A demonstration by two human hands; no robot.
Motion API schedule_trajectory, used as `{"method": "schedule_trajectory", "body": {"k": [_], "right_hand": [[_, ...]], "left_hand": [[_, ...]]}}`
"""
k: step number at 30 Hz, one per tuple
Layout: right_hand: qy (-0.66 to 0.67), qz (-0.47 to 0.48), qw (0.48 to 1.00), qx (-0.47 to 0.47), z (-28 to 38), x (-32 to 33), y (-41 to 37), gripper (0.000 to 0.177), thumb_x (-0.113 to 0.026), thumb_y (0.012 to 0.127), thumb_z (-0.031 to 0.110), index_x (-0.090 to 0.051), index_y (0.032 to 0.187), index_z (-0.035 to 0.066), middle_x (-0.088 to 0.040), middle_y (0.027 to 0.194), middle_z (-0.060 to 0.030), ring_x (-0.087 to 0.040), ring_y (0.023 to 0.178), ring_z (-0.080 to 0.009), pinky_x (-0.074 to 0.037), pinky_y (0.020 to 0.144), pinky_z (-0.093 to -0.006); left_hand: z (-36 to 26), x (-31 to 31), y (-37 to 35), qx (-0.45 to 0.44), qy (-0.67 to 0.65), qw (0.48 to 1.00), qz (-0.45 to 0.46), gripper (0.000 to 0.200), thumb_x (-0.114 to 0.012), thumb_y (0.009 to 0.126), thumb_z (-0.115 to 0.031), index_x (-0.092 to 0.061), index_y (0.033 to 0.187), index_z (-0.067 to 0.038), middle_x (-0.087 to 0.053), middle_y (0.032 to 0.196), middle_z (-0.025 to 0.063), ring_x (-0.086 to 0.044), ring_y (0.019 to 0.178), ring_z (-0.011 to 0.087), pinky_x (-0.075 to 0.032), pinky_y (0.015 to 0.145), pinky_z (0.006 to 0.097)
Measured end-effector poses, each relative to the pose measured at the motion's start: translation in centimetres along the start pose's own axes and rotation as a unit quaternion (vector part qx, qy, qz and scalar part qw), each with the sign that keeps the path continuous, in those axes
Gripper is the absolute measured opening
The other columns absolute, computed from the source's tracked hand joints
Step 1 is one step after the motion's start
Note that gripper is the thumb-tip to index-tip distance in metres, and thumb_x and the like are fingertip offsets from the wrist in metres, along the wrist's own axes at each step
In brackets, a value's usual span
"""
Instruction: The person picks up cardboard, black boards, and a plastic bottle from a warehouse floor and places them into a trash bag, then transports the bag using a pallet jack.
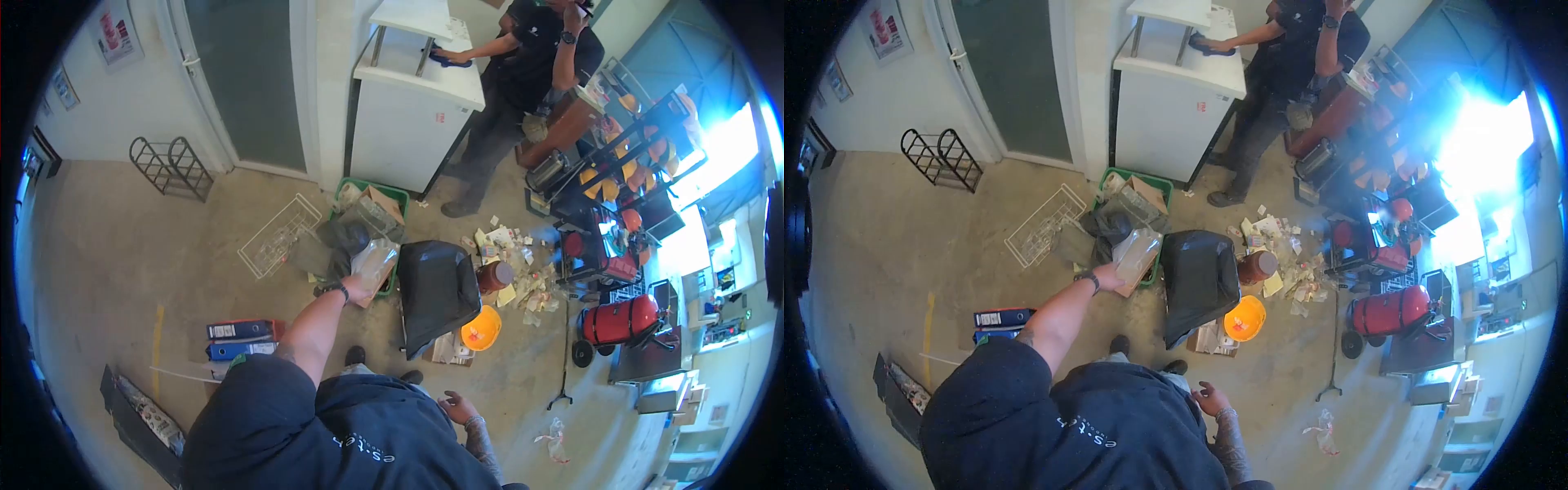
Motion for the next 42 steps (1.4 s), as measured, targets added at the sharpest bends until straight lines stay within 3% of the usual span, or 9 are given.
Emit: {"method": "schedule_trajectory", "body": {"k": [11, 15, 18, 22, 24, 29, 34, 37, 42], "right_hand": [[0.048, 0.048, 0.997, 0.025, -0.7, -2.7, 3.4, 0.069, -0.055, 0.084, 0.052, -0.044, 0.133, 0.005, -0.060, 0.117, -0.0193, -0.058, 0.109, -0.0300, -0.045, 0.094, -0.0361], [0.038, 0.136, 0.978, 0.152, -3.4, -7.0, 6.3, 0.066, -0.049, 0.088, 0.052, -0.040, 0.137, 0.008, -0.060, 0.118, -0.0183, -0.060, 0.105, -0.0270, -0.046, 0.090, -0.0347], [-0.052, 0.146, 0.976, 0.154, -3.2, -7.1, 6.4, 0.064, -0.047, 0.089, 0.052, -0.040, 0.137, 0.010, -0.060, 0.117, -0.0195, -0.060, 0.103, -0.0273, -0.046, 0.089, -0.0357], [-0.028, 0.211, 0.965, 0.155, -2.0, -7.7, 5.7, 0.057, -0.050, 0.089, 0.033, -0.035, 0.139, 0.010, -0.047, 0.134, -0.0179, -0.051, 0.117, -0.0339, -0.039, 0.100, -0.0375], [-0.067, 0.188, 0.946, 0.254, -1.5, -8.0, 5.5, 0.051, -0.051, 0.089, 0.034, -0.046, 0.133, 0.010, -0.052, 0.128, -0.0181, -0.054, 0.113, -0.0311, -0.042, 0.096, -0.0372], [-0.002, 0.125, 0.964, 0.235, 2.8, -2.4, -0.8, 0.041, -0.051, 0.090, 0.039, -0.065, 0.107, 0.004, -0.067, 0.101, -0.0158, -0.063, 0.091, -0.0233, -0.048, 0.083, -0.0356], [0.261, 0.019, 0.955, 0.138, 3.1, 1.6, -4.8, 0.039, -0.061, 0.084, 0.041, -0.062, 0.092, 0.003, -0.067, 0.082, -0.0127, -0.065, 0.080, -0.0238, -0.051, 0.075, -0.0354], [0.125, -0.161, 0.971, 0.127, 1.2, 1.5, -3.7, 0.042, -0.066, 0.081, 0.042, -0.062, 0.093, 0.002, -0.067, 0.082, -0.0099, -0.064, 0.077, -0.0260, -0.051, 0.074, -0.0345], [0.106, -0.155, 0.966, 0.175, -0.7, 1.3, -1.7, 0.039, -0.067, 0.079, 0.042, -0.063, 0.086, 0.004, -0.066, 0.075, -0.0121, -0.064, 0.071, -0.0286, -0.051, 0.069, -0.0376]], "left_hand": [[6.9, -11.3, -9.7, 0.055, -0.115, 0.981, 0.149, 0.085, -0.060, 0.078, -0.060, -0.042, 0.131, 0.003, -0.050, 0.129, 0.0222, -0.050, 0.118, 0.0263, -0.039, 0.099, 0.0365], [4.0, -13.8, -20.0, 0.197, -0.368, 0.784, 0.460, 0.086, -0.044, 0.086, -0.066, -0.027, 0.143, -0.004, -0.033, 0.145, 0.0112, -0.035, 0.130, 0.0215, -0.026, 0.108, 0.0333], [0.4, -10.5, -21.7, -0.002, -0.402, 0.814, 0.420, 0.065, -0.046, 0.091, -0.054, -0.040, 0.137, -0.009, -0.039, 0.141, 0.0054, -0.042, 0.123, 0.0186, -0.034, 0.102, 0.0304], [0.4, -9.0, -22.6, 0.005, -0.427, 0.771, 0.472, 0.063, -0.039, 0.094, -0.054, -0.036, 0.139, -0.011, -0.038, 0.142, 0.0048, -0.039, 0.126, 0.0174, -0.035, 0.101, 0.0308], [0.5, -6.9, -23.5, 0.188, -0.442, 0.724, 0.494, 0.071, -0.038, 0.091, -0.061, -0.029, 0.143, -0.013, -0.032, 0.146, 0.0075, -0.035, 0.129, 0.0172, -0.034, 0.101, 0.0372], [-1.1, -2.4, -22.7, 0.233, -0.273, 0.817, 0.451, 0.081, -0.042, 0.085, -0.069, -0.027, 0.144, -0.016, -0.045, 0.138, 0.0087, -0.045, 0.122, 0.0218, -0.034, 0.098, 0.0466], [-2.4, -3.5, -19.0, 0.094, -0.253, 0.909, 0.318, 0.074, -0.049, 0.086, -0.060, -0.032, 0.141, -0.013, -0.054, 0.126, 0.0071, -0.053, 0.105, 0.0172, -0.042, 0.082, 0.0316], [-3.4, -4.3, -17.7, 0.072, -0.214, 0.936, 0.270, 0.074, -0.052, 0.086, -0.058, -0.035, 0.138, -0.008, -0.056, 0.121, 0.0057, -0.055, 0.098, 0.0146, -0.043, 0.073, 0.0261], [-4.2, -5.4, -17.9, 0.075, -0.234, 0.949, 0.199, 0.073, -0.054, 0.086, -0.055, -0.039, 0.135, -0.004, -0.057, 0.117, 0.0069, -0.056, 0.094, 0.0149, -0.044, 0.067, 0.0263]]}}
Point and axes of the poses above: each hand's wrist, its own y-axis towards the middle knuckle, its own x-axis out of the back of the hand, z = x × y, the point moved 4 cm from there along y, towards the middle knuckle
